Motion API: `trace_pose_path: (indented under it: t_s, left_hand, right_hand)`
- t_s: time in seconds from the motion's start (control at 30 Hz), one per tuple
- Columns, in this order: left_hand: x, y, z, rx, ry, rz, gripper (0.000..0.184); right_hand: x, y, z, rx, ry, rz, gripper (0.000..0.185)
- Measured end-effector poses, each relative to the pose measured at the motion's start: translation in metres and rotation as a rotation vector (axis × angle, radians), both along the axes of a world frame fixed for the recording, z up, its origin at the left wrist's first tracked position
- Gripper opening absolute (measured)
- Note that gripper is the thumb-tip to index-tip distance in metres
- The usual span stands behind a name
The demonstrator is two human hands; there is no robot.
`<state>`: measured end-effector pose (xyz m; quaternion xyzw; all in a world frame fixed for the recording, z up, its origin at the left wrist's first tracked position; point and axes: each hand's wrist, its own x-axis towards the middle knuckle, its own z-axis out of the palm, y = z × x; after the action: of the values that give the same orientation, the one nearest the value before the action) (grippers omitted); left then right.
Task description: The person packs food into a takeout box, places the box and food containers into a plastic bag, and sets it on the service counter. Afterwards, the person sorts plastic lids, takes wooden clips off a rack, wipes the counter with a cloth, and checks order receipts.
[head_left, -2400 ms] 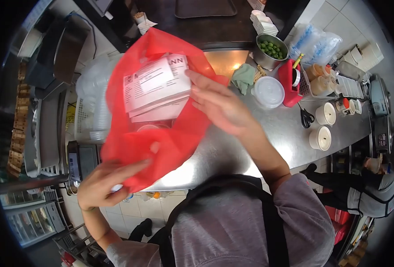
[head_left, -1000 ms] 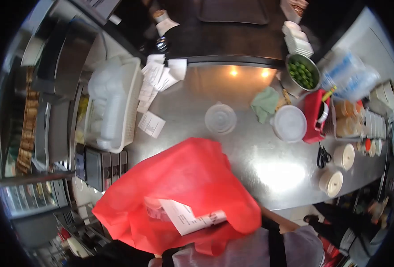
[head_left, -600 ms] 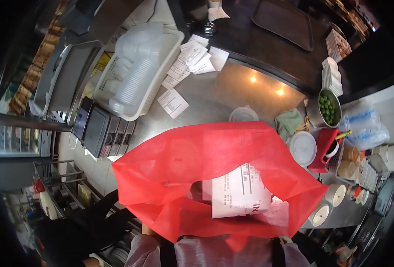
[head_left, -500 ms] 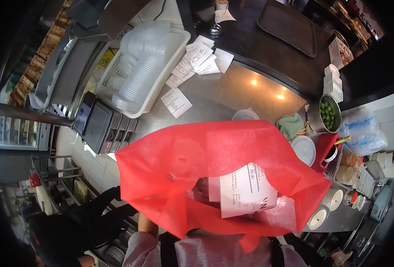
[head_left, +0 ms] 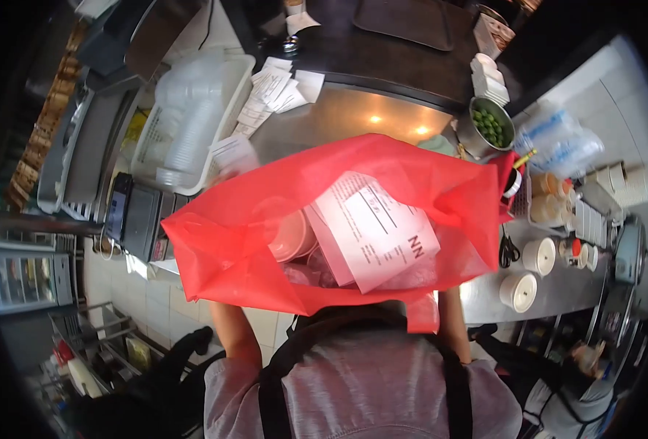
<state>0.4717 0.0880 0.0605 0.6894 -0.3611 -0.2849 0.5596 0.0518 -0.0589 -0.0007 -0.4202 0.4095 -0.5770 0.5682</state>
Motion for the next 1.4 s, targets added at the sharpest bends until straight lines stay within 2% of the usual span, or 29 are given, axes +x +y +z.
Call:
trace_pose_path:
  t_s: [0.1, 0.13, 0.17, 0.2, 0.23, 0.27, 0.33, 0.37, 0.4, 0.43, 0.47, 0.53, 0.57, 0.63, 0.67, 0.73, 0.77, 0.83, 0.97, 1.07, 1.13, 1.2, 1.27, 1.3, 1.33, 1.37, 1.4]
  left_hand:
    - [0.001, 0.069, 0.087, 0.075, -0.635, 0.156, 0.035]
    - [0.001, 0.088, 0.116, -0.065, -1.024, 0.253, 0.031]
    - [-0.016, 0.097, 0.138, -0.331, -0.822, 0.469, 0.027]
    - [-0.03, 0.099, 0.159, -0.541, -0.819, 0.748, 0.02]
    - [-0.04, 0.101, 0.176, -0.946, -0.624, 0.706, 0.019]
    - [-0.057, 0.103, 0.188, -1.076, -0.505, 0.62, 0.034]
    - [-0.117, 0.068, 0.209, -1.04, -0.403, 0.46, 0.049]
    - [-0.138, 0.047, 0.212, -0.915, -0.43, 0.317, 0.055]
    - [-0.153, 0.029, 0.214, -0.786, -0.458, 0.179, 0.06]
    - [-0.164, 0.015, 0.209, -0.708, -0.347, 0.037, 0.063]
    - [-0.17, 0.005, 0.199, -0.624, -0.238, -0.098, 0.066]
    - [-0.172, -0.008, 0.169, -0.591, -0.025, -0.168, 0.069]
    - [-0.174, -0.01, 0.162, -0.599, -0.036, -0.176, 0.069]
    - [-0.182, -0.012, 0.153, -0.553, -0.064, -0.189, 0.071]
    - [-0.185, -0.014, 0.15, -0.562, -0.065, -0.192, 0.071]
    - [-0.192, -0.013, 0.147, -0.583, 0.005, -0.244, 0.073]
    - [-0.196, -0.013, 0.148, -0.564, -0.004, -0.254, 0.074]
    - [-0.201, -0.014, 0.146, -0.578, 0.025, -0.267, 0.075]
    - [-0.207, -0.015, 0.142, -0.581, 0.05, -0.283, 0.077]
    - [-0.21, -0.016, 0.142, -0.59, 0.037, -0.272, 0.074]
    - [-0.214, -0.012, 0.147, -0.547, 0.036, -0.248, 0.073]
    - [-0.215, -0.012, 0.145, -0.501, 0.038, -0.227, 0.072]
    - [-0.209, -0.017, 0.131, -0.404, -0.161, -0.223, 0.06]
    - [-0.203, -0.021, 0.122, -0.401, -0.153, -0.219, 0.06]
    - [-0.196, -0.026, 0.114, -0.248, -0.376, -0.238, 0.054]
    - [-0.193, -0.029, 0.107, -0.093, -0.596, -0.255, 0.049]
    - [-0.195, -0.029, 0.109, -0.095, -0.589, -0.249, 0.049]
  right_hand:
    - [-0.012, -0.009, 0.121, -0.417, -0.071, -0.141, 0.053]
    - [-0.017, -0.007, 0.15, -0.506, -0.054, -0.168, 0.05]
    - [-0.02, -0.006, 0.174, -0.7, 0.077, -0.154, 0.044]
    - [-0.025, -0.001, 0.194, -0.889, 0.213, -0.138, 0.04]
    - [-0.026, 0.01, 0.213, -0.961, 0.305, 0.079, 0.026]
    - [-0.017, 0.02, 0.235, -0.983, 0.492, 0.316, 0.021]
    - [0.013, 0.034, 0.251, -0.957, 0.886, 0.713, 0.018]
    - [0.029, 0.035, 0.252, -0.913, 1.092, 0.868, 0.019]
    - [0.045, 0.033, 0.253, -0.879, 1.262, 0.91, 0.024]
    - [0.054, 0.031, 0.251, -0.841, 1.433, 0.95, 0.03]
    - [0.055, 0.031, 0.241, -0.854, 1.42, 0.93, 0.03]
    - [0.058, 0.026, 0.22, -1.231, 1.439, 0.391, 0.051]
    - [0.057, 0.024, 0.22, -1.235, 1.435, 0.374, 0.051]
    - [0.053, 0.018, 0.221, -1.163, 1.168, 0.504, 0.066]
    - [0.052, 0.013, 0.224, -1.169, 1.172, 0.496, 0.066]
    - [0.053, 0.01, 0.228, -0.873, 0.822, 0.815, 0.067]
    - [0.051, 0.012, 0.231, -0.875, 0.824, 0.816, 0.067]
    - [0.046, 0.015, 0.24, -0.717, 0.685, 0.903, 0.063]
    - [0.045, 0.012, 0.236, -0.725, 0.698, 0.87, 0.059]
    - [0.045, 0.01, 0.229, -0.708, 0.759, 0.923, 0.065]
    - [0.046, 0.012, 0.218, -0.939, 0.993, 0.625, 0.074]
    - [0.047, 0.011, 0.215, -0.943, 1.035, 0.618, 0.078]
    - [0.049, 0.012, 0.209, -0.941, 1.081, 0.616, 0.082]
    - [0.05, 0.011, 0.203, -1.044, 1.212, 0.484, 0.072]
    - [0.051, 0.013, 0.204, -1.146, 1.338, 0.344, 0.063]
    - [0.049, 0.015, 0.21, -1.148, 1.343, 0.353, 0.063]
    - [0.046, 0.023, 0.229, -0.953, 1.559, 0.614, 0.055]
